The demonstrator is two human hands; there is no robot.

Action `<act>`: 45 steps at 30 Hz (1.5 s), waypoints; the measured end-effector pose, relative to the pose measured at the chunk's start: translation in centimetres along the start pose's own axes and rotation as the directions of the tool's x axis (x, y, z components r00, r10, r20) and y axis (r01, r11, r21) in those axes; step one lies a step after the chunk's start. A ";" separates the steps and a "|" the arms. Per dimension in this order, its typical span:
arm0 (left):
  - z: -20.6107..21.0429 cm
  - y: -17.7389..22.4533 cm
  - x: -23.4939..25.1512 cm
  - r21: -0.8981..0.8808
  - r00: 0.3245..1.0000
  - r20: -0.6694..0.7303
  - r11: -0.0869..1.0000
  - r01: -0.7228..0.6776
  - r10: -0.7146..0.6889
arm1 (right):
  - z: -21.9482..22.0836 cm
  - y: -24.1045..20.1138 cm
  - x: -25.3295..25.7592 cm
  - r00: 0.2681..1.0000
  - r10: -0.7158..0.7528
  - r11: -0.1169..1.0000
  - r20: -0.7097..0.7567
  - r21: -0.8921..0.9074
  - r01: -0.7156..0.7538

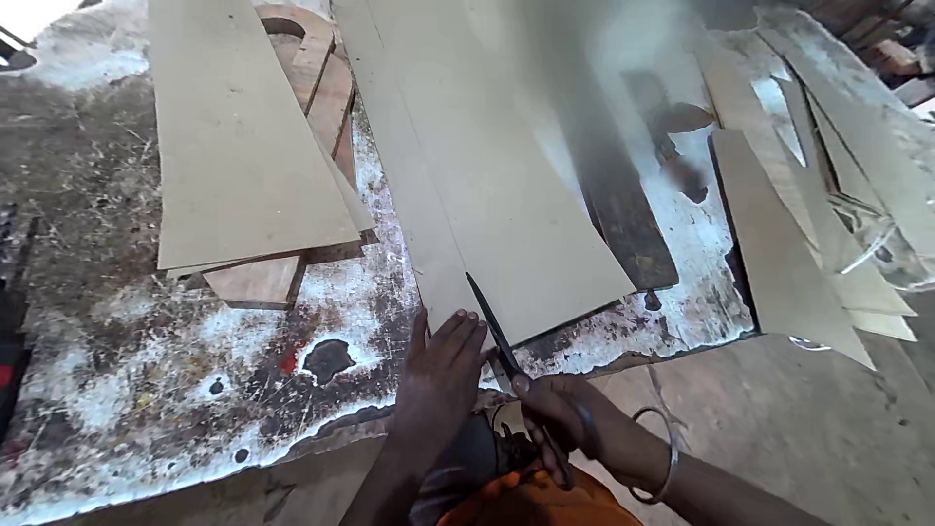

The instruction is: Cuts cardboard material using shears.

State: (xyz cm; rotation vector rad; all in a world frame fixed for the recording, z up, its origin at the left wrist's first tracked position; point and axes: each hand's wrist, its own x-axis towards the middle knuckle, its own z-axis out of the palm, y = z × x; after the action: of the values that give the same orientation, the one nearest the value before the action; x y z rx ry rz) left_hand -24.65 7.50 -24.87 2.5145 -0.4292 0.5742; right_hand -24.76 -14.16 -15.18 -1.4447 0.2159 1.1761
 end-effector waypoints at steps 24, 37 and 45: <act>1.3 0.4 -4.4 -0.344 0.972 -0.233 0.934 -0.093 0.011 | 2.5 7.5 2.6 0.963 -0.247 0.952 -0.104 0.159 0.261; 0.3 1.3 -4.1 -0.486 0.981 -0.189 0.871 -0.066 -0.032 | 1.4 5.8 1.8 0.983 -0.137 0.979 -0.120 0.135 0.153; -0.3 2.4 -4.1 -0.480 0.972 -0.216 0.877 -0.020 -0.096 | 1.6 6.4 2.2 0.961 -0.235 0.966 -0.144 0.071 0.247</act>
State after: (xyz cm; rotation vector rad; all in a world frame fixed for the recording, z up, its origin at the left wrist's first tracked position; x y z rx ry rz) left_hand -29.19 6.48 -25.60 1.9491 -0.3770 0.6488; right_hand -29.15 -13.58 -20.60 -1.4292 0.1765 0.8619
